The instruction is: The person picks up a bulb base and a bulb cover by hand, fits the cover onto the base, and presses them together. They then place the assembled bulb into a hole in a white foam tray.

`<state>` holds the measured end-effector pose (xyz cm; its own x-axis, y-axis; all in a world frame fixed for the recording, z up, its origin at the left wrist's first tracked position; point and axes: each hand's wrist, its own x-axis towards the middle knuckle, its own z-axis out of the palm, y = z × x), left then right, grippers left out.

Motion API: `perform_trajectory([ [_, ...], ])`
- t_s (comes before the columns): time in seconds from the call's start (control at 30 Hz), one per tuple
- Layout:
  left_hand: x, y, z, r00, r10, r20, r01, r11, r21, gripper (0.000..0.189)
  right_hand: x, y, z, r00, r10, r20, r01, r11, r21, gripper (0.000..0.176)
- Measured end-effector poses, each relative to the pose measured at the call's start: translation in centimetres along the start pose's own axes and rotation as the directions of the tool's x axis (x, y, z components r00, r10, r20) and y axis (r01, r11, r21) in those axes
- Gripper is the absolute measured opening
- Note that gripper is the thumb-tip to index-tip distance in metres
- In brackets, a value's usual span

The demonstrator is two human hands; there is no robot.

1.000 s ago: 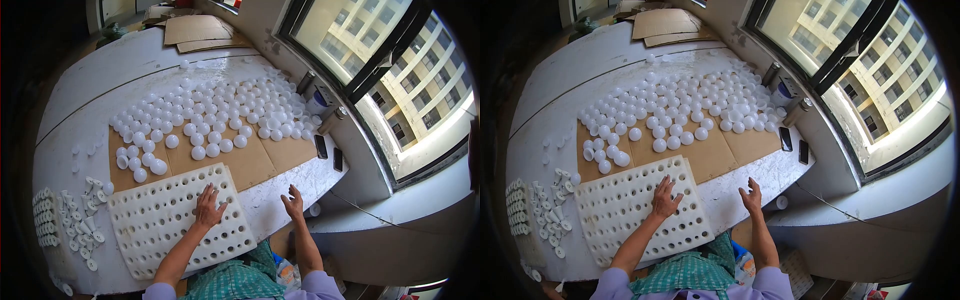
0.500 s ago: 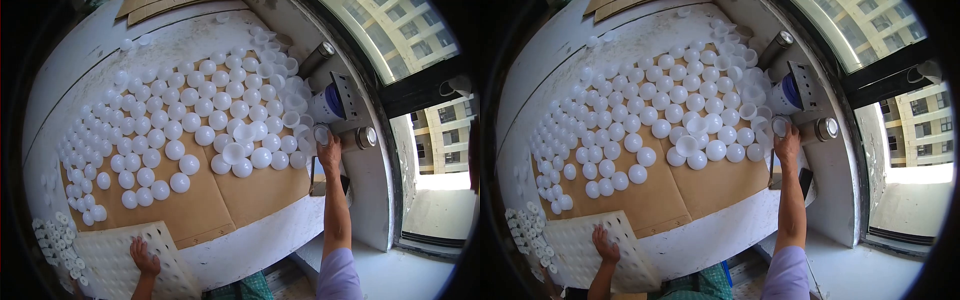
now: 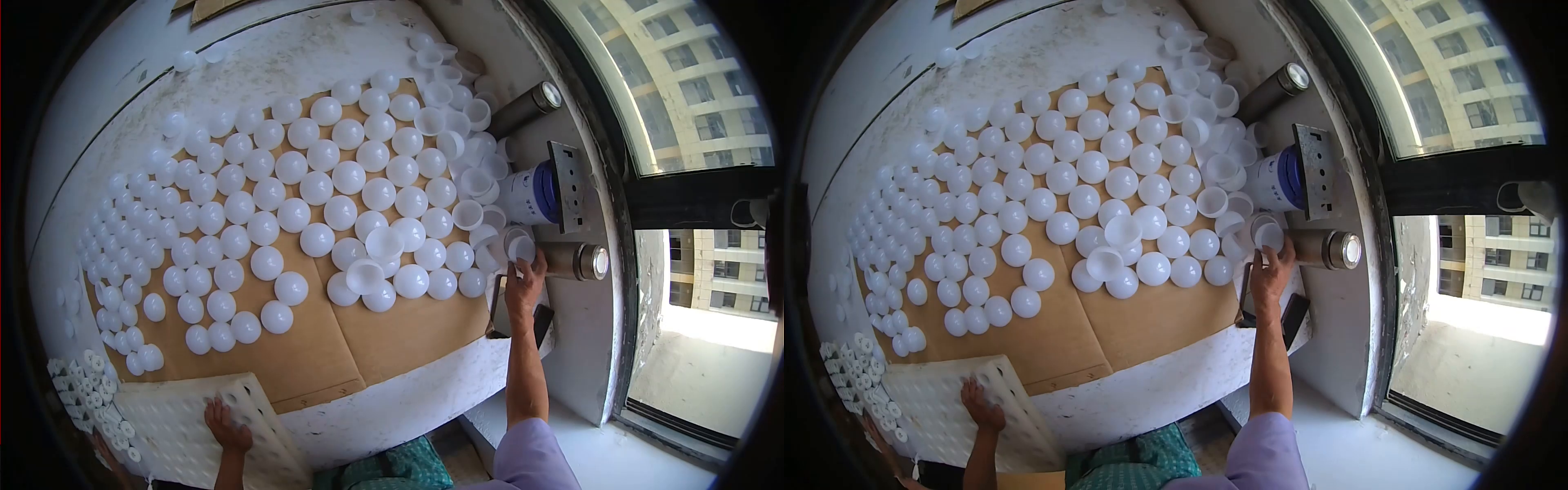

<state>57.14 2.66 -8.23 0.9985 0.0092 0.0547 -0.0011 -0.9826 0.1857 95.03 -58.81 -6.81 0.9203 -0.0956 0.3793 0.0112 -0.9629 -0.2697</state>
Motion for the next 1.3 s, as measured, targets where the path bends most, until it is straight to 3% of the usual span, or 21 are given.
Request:
perform_trajectory([
  [0.03, 0.1, 0.0, -0.1, 1.0, 0.001, -0.002, -0.001, 1.0, -0.014, 0.058, -0.3, 0.3, 0.4, 0.993, 0.114, -0.024, -0.109, 0.982, 0.158, 0.021],
  [0.07, 0.1, 0.1, -0.1, 1.0, -0.001, -0.002, 0.001, 1.0, -0.021, 0.058, -0.6, 0.8, 0.6, 0.994, 0.109, -0.023, -0.104, 0.983, 0.151, 0.021],
  [0.13, 0.2, 0.4, -0.3, 1.0, -0.005, 0.0, 0.005, 1.0, 0.006, 0.058, -0.5, 1.5, 0.4, 0.841, 0.495, 0.218, -0.536, 0.71, 0.457, 0.021],
  [0.17, 0.2, 0.5, -0.4, 1.0, -0.007, 0.0, 0.007, 1.0, -0.004, 0.058, -0.3, 1.7, 0.4, 0.844, 0.492, 0.214, -0.532, 0.716, 0.451, 0.021],
  [0.23, 0.1, 0.3, -0.3, 1.0, 0.004, 0.002, -0.005, 1.0, 0.01, 0.057, -0.1, 1.8, 0.7, 0.943, 0.329, 0.049, -0.32, 0.857, 0.404, 0.019],
  [0.4, -0.2, -0.1, 0.1, 1.0, 0.0, 0.001, 0.0, 1.0, -0.022, 0.055, 0.2, 0.5, -0.1, 0.886, 0.427, 0.183, -0.461, 0.76, 0.458, 0.019],
  [0.47, -0.2, -0.1, -0.1, 1.0, -0.003, 0.002, 0.004, 1.0, -0.03, 0.054, 0.5, -2.9, -1.3, 0.955, 0.291, 0.052, -0.274, 0.803, 0.53, 0.017],
  [0.5, -0.2, 0.0, -0.2, 1.0, -0.009, 0.003, 0.009, 0.999, -0.044, 0.054, 0.3, -4.7, -1.9, 0.955, 0.29, 0.058, -0.276, 0.799, 0.534, 0.017],
  [0.57, 0.0, 0.2, -0.2, 1.0, -0.019, -0.002, 0.019, 0.998, -0.056, 0.055, -0.2, -8.4, -2.8, 0.987, -0.133, 0.093, 0.101, 0.952, 0.29, 0.02],
  [0.6, 0.1, 0.2, -0.2, 1.0, -0.015, -0.006, 0.014, 0.999, -0.05, 0.056, -0.9, -10.5, -2.9, 0.966, -0.222, 0.132, 0.166, 0.926, 0.34, 0.024],
  [0.67, 0.0, 0.1, -0.1, 1.0, -0.012, -0.011, 0.011, 0.999, -0.044, 0.056, -3.0, -14.3, -2.6, 0.879, -0.425, 0.217, 0.297, 0.843, 0.449, 0.028],
  [0.77, -0.1, -0.1, 0.1, 1.0, -0.015, -0.003, 0.014, 0.999, -0.036, 0.057, -8.0, -17.0, 0.2, 0.66, -0.688, 0.3, 0.483, 0.695, 0.533, 0.028],
  [0.8, 0.0, 0.1, 0.0, 1.0, -0.018, -0.007, 0.018, 0.999, -0.042, 0.057, -9.1, -17.8, 0.9, 0.656, -0.695, 0.294, 0.49, 0.689, 0.535, 0.028],
  [0.87, 0.0, 0.2, -0.1, 1.0, -0.028, -0.014, 0.027, 0.999, -0.044, 0.056, -10.1, -19.3, 1.7, 0.514, -0.742, 0.431, 0.482, 0.666, 0.57, 0.031],
  [0.9, -0.1, 0.1, -0.1, 1.0, -0.026, 0.001, 0.026, 0.999, -0.039, 0.056, -10.2, -19.5, 1.9, 0.513, -0.745, 0.426, 0.485, 0.661, 0.572, 0.031],
  [0.97, 0.0, -0.1, -0.1, 1.0, -0.023, 0.012, 0.024, 0.999, -0.033, 0.057, -9.1, -21.3, 0.6, 0.568, -0.705, 0.425, 0.284, 0.652, 0.703, 0.038],
  [1.0, 0.1, 0.0, -0.2, 1.0, -0.016, 0.013, 0.017, 1.0, -0.022, 0.056, -7.4, -21.6, 0.1, 0.645, -0.667, 0.373, 0.213, 0.626, 0.75, 0.044],
  [1.07, -0.2, 0.2, -0.1, 1.0, -0.021, 0.012, 0.021, 1.0, -0.013, 0.056, -1.6, -20.7, -0.5, 0.763, -0.554, 0.332, 0.246, 0.724, 0.644, 0.052],
  [1.13, -0.5, -0.1, 0.1, 0.999, -0.022, 0.034, 0.023, 1.0, -0.011, 0.056, 5.3, -19.0, 1.1, 0.915, -0.351, 0.198, 0.207, 0.831, 0.516, 0.074],
  [1.2, -0.1, 0.1, -0.2, 0.999, -0.023, 0.025, 0.024, 1.0, -0.018, 0.056, 12.2, -15.8, 3.8, 0.958, -0.241, 0.155, 0.164, 0.904, 0.395, 0.082],
  [1.3, 0.2, 0.4, -0.3, 0.999, -0.029, 0.018, 0.03, 0.999, -0.022, 0.057, 20.6, -12.1, 7.9, 0.962, -0.23, 0.147, 0.19, 0.951, 0.242, 0.082],
])
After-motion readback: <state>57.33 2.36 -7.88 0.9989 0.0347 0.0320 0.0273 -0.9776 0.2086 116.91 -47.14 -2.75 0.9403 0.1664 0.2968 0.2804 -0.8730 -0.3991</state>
